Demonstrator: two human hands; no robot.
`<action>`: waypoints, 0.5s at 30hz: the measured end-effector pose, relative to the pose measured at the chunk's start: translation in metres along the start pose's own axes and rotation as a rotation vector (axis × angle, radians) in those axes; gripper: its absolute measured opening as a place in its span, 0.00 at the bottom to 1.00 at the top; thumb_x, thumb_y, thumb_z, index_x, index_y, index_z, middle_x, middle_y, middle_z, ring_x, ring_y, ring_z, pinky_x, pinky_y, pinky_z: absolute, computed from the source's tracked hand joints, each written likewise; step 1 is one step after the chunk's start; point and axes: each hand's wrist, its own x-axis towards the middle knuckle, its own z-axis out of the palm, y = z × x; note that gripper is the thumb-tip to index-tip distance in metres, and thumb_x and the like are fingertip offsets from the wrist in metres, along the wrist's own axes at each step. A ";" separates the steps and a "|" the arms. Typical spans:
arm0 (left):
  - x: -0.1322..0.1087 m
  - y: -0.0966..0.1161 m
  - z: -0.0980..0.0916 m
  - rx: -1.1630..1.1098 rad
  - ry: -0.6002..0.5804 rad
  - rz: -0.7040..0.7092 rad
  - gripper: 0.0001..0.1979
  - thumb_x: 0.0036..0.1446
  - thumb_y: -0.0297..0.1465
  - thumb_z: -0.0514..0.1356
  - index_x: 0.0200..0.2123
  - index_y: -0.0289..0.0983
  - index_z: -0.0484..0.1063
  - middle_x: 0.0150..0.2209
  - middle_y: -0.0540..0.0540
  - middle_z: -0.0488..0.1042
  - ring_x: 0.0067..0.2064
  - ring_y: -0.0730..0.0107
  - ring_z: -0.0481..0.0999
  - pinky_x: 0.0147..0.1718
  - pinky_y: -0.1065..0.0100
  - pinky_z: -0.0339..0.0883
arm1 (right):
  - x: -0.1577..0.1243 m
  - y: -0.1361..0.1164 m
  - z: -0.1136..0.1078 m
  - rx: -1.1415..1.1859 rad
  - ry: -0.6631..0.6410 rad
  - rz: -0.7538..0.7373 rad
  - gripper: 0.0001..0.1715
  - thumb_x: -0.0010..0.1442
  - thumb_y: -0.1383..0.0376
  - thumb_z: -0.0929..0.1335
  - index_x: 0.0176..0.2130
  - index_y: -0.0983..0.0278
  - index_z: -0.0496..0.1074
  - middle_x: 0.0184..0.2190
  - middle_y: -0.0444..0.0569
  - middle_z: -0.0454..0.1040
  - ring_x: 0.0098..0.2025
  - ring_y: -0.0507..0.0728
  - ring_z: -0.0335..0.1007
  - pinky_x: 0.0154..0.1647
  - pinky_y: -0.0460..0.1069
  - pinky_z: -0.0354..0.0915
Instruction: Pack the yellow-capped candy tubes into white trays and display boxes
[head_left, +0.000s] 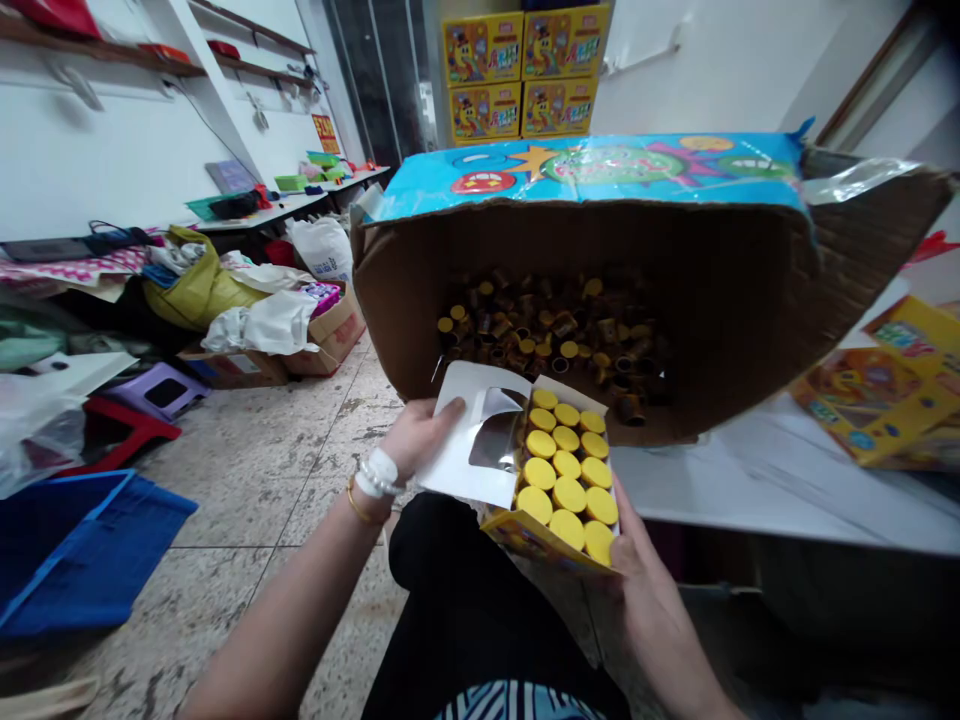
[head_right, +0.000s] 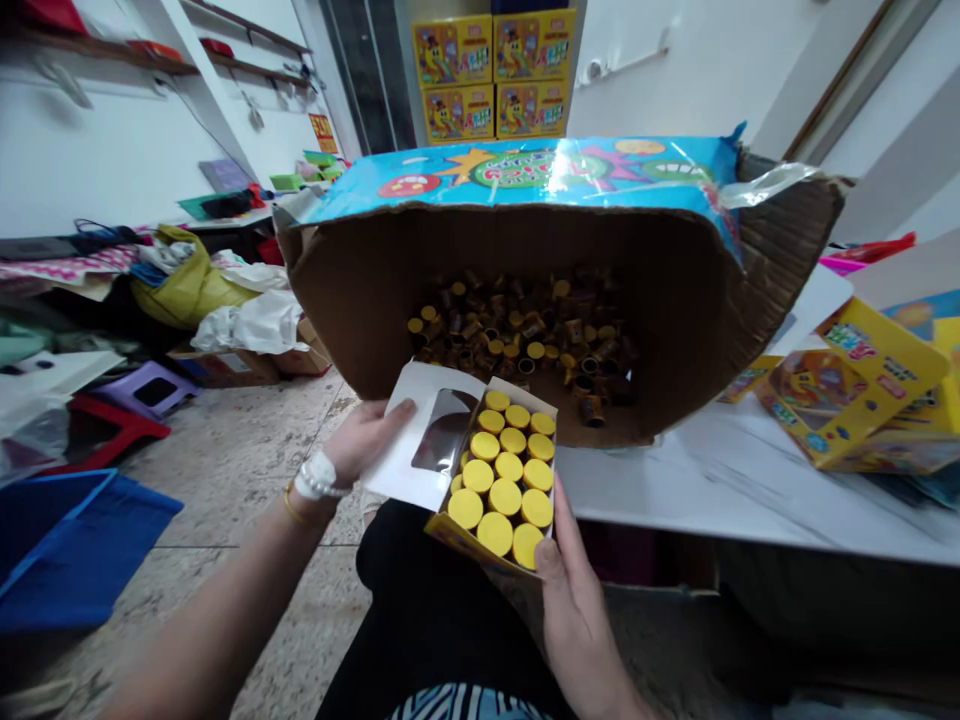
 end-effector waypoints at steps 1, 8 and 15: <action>0.008 0.011 -0.006 0.089 -0.029 0.051 0.25 0.54 0.52 0.61 0.31 0.33 0.76 0.24 0.44 0.77 0.22 0.69 0.73 0.21 0.69 0.63 | -0.003 0.004 0.001 -0.027 0.025 0.015 0.38 0.69 0.48 0.59 0.72 0.51 0.45 0.73 0.45 0.46 0.73 0.60 0.42 0.72 0.60 0.47; 0.074 0.100 -0.012 0.731 -0.196 0.556 0.17 0.53 0.40 0.63 0.19 0.36 0.72 0.17 0.52 0.67 0.22 0.73 0.67 0.25 0.70 0.57 | -0.013 0.017 0.023 0.002 -0.070 -0.047 0.49 0.65 0.56 0.67 0.72 0.48 0.35 0.75 0.53 0.36 0.68 0.66 0.58 0.58 0.59 0.70; 0.065 0.120 0.002 0.597 0.145 1.069 0.10 0.53 0.38 0.67 0.36 0.38 0.79 0.30 0.49 0.75 0.41 0.58 0.77 0.47 0.55 0.67 | 0.012 0.007 0.003 -0.391 0.116 -0.325 0.27 0.62 0.61 0.71 0.59 0.59 0.71 0.53 0.57 0.74 0.35 0.55 0.79 0.32 0.47 0.77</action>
